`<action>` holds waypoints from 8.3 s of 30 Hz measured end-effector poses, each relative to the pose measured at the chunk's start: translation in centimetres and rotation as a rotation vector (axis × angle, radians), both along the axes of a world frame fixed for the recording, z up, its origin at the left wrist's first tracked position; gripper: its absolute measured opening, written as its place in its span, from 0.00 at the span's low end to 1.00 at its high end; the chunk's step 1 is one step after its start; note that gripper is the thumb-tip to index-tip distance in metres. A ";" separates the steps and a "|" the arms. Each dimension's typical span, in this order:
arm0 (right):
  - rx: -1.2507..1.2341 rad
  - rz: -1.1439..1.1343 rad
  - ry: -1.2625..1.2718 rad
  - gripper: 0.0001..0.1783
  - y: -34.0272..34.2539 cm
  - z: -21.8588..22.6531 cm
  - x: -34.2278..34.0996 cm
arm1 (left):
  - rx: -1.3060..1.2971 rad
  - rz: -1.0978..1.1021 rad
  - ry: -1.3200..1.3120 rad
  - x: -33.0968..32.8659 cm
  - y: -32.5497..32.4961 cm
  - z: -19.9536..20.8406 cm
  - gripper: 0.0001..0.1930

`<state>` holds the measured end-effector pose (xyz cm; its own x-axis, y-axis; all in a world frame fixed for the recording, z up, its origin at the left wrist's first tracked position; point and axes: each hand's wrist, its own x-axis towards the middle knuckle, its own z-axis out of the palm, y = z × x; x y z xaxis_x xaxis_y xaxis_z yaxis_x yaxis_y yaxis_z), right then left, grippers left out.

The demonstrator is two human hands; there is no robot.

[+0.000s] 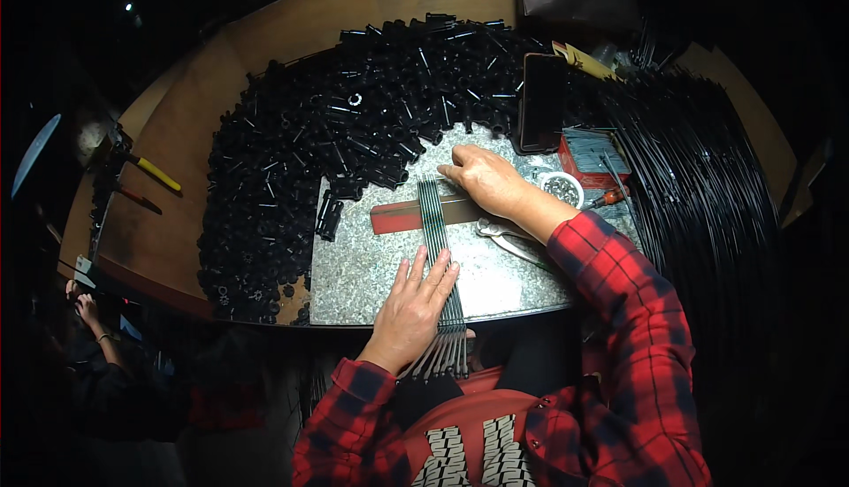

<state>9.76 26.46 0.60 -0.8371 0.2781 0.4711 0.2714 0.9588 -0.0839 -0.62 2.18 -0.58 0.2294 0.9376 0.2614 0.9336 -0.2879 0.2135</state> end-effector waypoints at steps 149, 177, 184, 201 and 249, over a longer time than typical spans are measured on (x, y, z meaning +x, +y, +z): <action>-0.315 0.379 0.206 0.20 -20.0 16.5 10.5 | 0.352 -0.455 -0.645 2.4 -1.4 8.9 0.20; -0.304 0.301 0.520 0.21 -14.8 28.7 11.1 | -0.065 0.003 -1.154 0.6 -0.7 8.6 0.08; -1.461 0.172 0.094 0.18 -22.4 7.5 10.7 | 0.202 0.398 -1.933 -0.2 -1.9 -0.3 0.12; -1.505 -0.325 0.776 0.26 -18.2 5.4 9.0 | -0.265 0.090 -2.055 6.0 -5.8 0.5 0.27; -1.448 0.058 0.339 0.10 -19.8 -1.0 6.9 | 0.284 0.295 -1.599 3.0 -4.6 -0.3 0.26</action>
<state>16.67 6.67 -0.45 -0.7732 0.6341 -0.0088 0.0098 -0.0020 -1.0000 2.42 -2.45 -0.84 -0.5904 0.7813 0.2025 -0.1407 -0.3466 0.9274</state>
